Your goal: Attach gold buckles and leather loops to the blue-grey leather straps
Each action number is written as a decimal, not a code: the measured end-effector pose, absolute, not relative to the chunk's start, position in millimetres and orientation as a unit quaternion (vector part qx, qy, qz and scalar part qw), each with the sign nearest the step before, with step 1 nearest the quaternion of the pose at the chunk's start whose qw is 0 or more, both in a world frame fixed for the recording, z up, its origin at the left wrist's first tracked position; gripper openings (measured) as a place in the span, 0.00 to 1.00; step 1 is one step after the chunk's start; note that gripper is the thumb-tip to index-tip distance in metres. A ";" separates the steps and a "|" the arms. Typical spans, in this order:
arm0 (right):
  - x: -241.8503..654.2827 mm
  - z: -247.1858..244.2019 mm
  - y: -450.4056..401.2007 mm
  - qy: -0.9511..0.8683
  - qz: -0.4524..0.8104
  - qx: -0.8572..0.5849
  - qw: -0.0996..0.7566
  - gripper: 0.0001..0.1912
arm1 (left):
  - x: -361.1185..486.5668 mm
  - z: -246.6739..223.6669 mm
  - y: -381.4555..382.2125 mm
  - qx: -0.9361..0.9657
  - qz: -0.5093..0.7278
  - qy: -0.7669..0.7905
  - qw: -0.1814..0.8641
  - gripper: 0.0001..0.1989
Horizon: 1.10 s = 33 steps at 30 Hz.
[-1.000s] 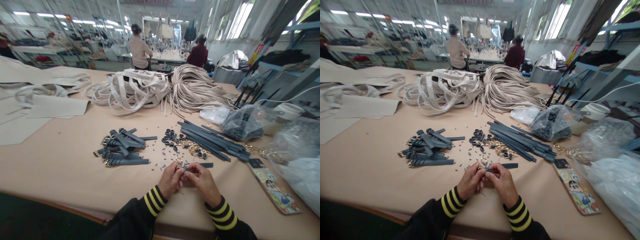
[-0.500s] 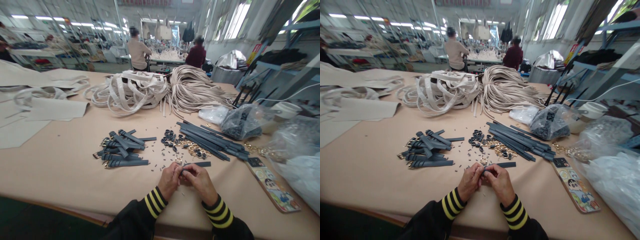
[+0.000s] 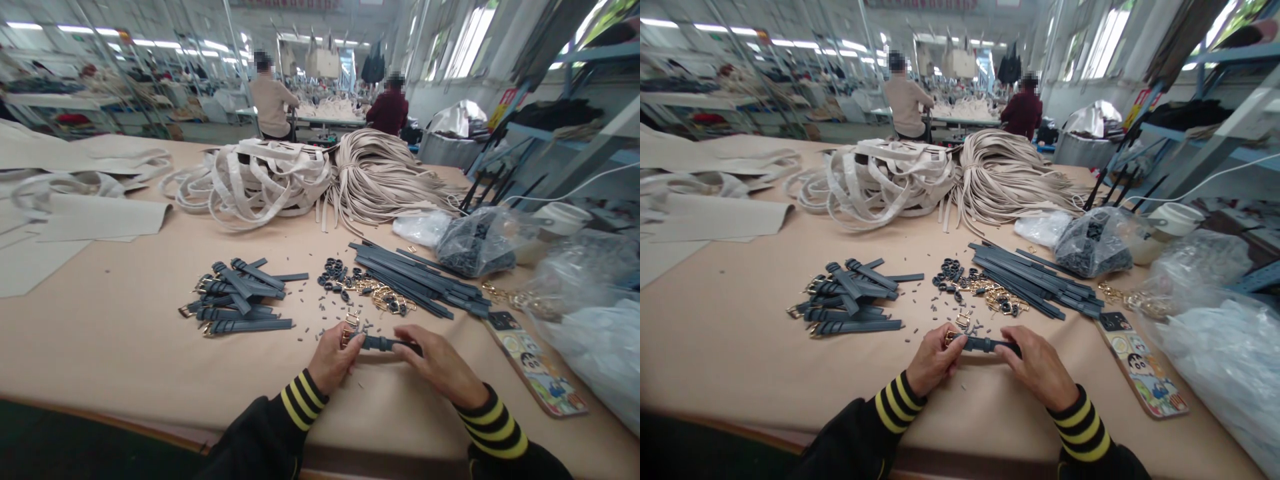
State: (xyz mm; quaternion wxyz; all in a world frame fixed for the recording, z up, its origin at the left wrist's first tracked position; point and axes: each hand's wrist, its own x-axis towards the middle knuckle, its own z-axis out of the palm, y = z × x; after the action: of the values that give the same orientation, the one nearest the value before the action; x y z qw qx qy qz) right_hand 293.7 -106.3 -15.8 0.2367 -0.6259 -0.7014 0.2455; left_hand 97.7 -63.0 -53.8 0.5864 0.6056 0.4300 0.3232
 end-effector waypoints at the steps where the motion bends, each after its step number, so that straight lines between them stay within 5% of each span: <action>1: 293.4 -15.3 -106.4 -0.711 0.273 -0.615 0.201 0.08 | 97.7 -53.6 -63.3 0.608 0.321 0.430 0.586 0.12; 12: 271.1 -19.6 -100.3 -0.662 0.543 -0.489 0.167 0.14 | 100.0 -53.7 -63.4 0.623 0.310 0.447 0.563 0.12; 19: 266.0 -16.9 -98.7 -0.706 0.473 -0.492 0.189 0.17 | 100.9 -54.0 -63.9 0.651 0.313 0.461 0.515 0.11; 27: 266.4 -25.7 -99.2 -0.668 0.534 -0.485 0.181 0.17 | 99.3 -53.7 -65.1 0.657 0.279 0.436 0.548 0.11; 33: 265.8 -24.0 -101.7 -0.652 0.534 -0.508 0.178 0.13 | 102.0 -55.3 -64.4 0.695 0.293 0.448 0.480 0.09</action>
State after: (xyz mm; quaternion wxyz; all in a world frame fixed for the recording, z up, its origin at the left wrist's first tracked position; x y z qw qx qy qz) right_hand 265.8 -101.7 -24.0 0.1782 -0.5080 -0.6516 0.5344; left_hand 102.0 -64.4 -55.3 0.4796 0.6948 0.4485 0.2934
